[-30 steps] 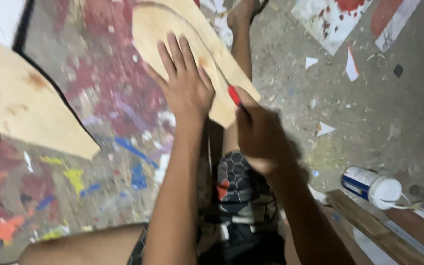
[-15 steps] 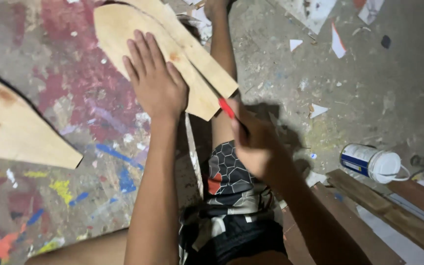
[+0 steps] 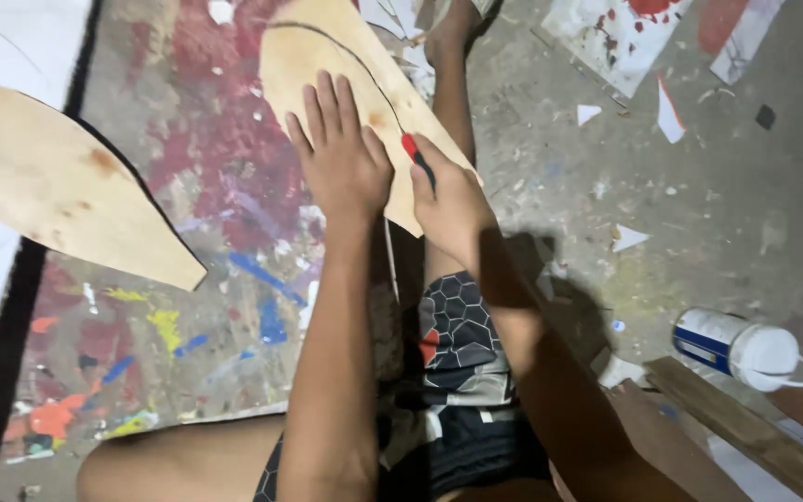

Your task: Cutting a curved shape out of a thin wooden board using a utility knife

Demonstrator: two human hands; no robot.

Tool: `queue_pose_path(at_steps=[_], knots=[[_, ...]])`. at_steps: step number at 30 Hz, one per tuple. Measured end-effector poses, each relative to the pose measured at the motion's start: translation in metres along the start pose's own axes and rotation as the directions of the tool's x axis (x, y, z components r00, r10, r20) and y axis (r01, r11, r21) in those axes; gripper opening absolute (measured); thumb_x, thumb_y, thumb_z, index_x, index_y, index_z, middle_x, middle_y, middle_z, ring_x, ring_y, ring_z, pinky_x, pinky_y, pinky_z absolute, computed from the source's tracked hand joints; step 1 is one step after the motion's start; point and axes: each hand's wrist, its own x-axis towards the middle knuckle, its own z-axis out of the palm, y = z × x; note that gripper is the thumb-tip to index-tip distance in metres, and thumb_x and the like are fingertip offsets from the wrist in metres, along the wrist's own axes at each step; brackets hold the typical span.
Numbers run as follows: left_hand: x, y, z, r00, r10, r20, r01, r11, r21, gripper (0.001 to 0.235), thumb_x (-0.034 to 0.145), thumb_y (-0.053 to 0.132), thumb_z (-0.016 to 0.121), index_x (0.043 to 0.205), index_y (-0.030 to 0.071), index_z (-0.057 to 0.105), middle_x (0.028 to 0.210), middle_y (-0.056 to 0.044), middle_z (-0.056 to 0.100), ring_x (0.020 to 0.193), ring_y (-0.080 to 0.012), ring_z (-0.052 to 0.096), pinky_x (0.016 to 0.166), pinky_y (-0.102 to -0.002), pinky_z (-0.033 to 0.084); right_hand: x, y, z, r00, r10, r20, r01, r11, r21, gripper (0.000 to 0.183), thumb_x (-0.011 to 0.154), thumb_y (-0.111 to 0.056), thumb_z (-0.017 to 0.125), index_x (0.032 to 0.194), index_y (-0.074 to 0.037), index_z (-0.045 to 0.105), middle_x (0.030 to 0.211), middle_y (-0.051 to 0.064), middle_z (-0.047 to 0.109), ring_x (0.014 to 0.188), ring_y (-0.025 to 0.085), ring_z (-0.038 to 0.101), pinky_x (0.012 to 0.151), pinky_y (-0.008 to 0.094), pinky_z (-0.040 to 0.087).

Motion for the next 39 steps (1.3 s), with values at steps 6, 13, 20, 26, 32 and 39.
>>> queue_pose_path(at_steps=[6, 13, 20, 26, 32, 39], knots=[[-0.006, 0.002, 0.014, 0.982, 0.014, -0.189, -0.02, 0.999, -0.032, 0.063, 0.105, 0.03, 0.038, 0.165, 0.012, 0.031, 0.171, -0.006, 0.025, 0.159, -0.0263, 0.019, 0.129, -0.055, 0.009, -0.016, -0.007, -0.004, 0.993, 0.101, -0.061, -0.091, 0.986, 0.139, 0.047, 0.099, -0.022, 0.052, 0.145, -0.017, 0.054, 0.143, 0.008, 0.065, 0.132, 0.027, 0.06, 0.11, 0.034, 0.043], [-0.008, 0.009, -0.011, 0.993, -0.063, 0.096, 0.055, 0.995, 0.086, 0.067, 0.107, 0.037, 0.03, 0.167, 0.017, 0.009, 0.174, -0.004, 0.003, 0.161, -0.0251, 0.002, 0.127, -0.065, 0.002, -0.009, -0.023, 0.016, 0.988, 0.087, -0.128, -0.081, 0.995, 0.051, 0.047, 0.098, -0.016, 0.054, 0.145, -0.013, 0.057, 0.125, 0.024, 0.07, 0.113, 0.044, 0.067, 0.096, 0.048, 0.052], [-0.001, 0.016, -0.001, 0.991, -0.132, 0.037, 0.127, 0.984, 0.123, 0.065, 0.113, 0.038, 0.03, 0.169, 0.014, 0.008, 0.175, -0.006, 0.002, 0.161, -0.0276, -0.001, 0.125, -0.068, -0.002, -0.042, -0.104, -0.052, 0.987, 0.161, 0.001, -0.159, 0.972, -0.175, 0.047, 0.101, -0.025, 0.054, 0.147, -0.028, 0.056, 0.074, 0.02, 0.072, 0.055, 0.038, 0.07, 0.05, 0.043, 0.047], [-0.005, 0.013, -0.005, 0.997, -0.081, 0.014, 0.08, 0.995, 0.054, 0.063, 0.112, 0.033, 0.031, 0.169, 0.014, 0.012, 0.175, -0.004, 0.006, 0.162, -0.024, 0.004, 0.122, -0.072, -0.003, -0.056, -0.055, -0.06, 0.991, -0.131, -0.001, 0.131, 0.99, -0.047, 0.05, 0.108, -0.029, 0.037, 0.15, -0.006, 0.048, 0.135, 0.023, 0.068, 0.111, 0.04, 0.071, 0.086, 0.04, 0.052], [0.003, 0.011, -0.008, 0.984, -0.133, 0.116, 0.127, 0.99, 0.055, 0.067, 0.109, 0.034, 0.029, 0.168, 0.016, 0.004, 0.175, -0.003, -0.002, 0.161, -0.023, -0.001, 0.122, -0.072, -0.003, -0.089, -0.077, -0.078, 0.984, 0.175, 0.007, -0.172, 0.973, -0.156, 0.048, 0.102, -0.023, 0.056, 0.149, -0.029, 0.055, 0.08, 0.012, 0.067, 0.059, 0.021, 0.061, 0.057, 0.041, 0.045], [-0.001, 0.01, 0.002, 0.994, -0.086, -0.071, 0.084, 0.996, -0.026, 0.061, 0.111, 0.032, 0.032, 0.169, 0.018, 0.02, 0.174, -0.003, 0.011, 0.162, -0.0223, 0.007, 0.125, -0.065, -0.006, -0.133, -0.08, -0.094, 1.0, -0.005, 0.027, 0.009, 0.984, -0.176, 0.056, 0.092, -0.005, 0.056, 0.148, -0.01, 0.053, 0.122, 0.028, 0.067, 0.098, 0.04, 0.059, 0.086, 0.048, 0.048]])
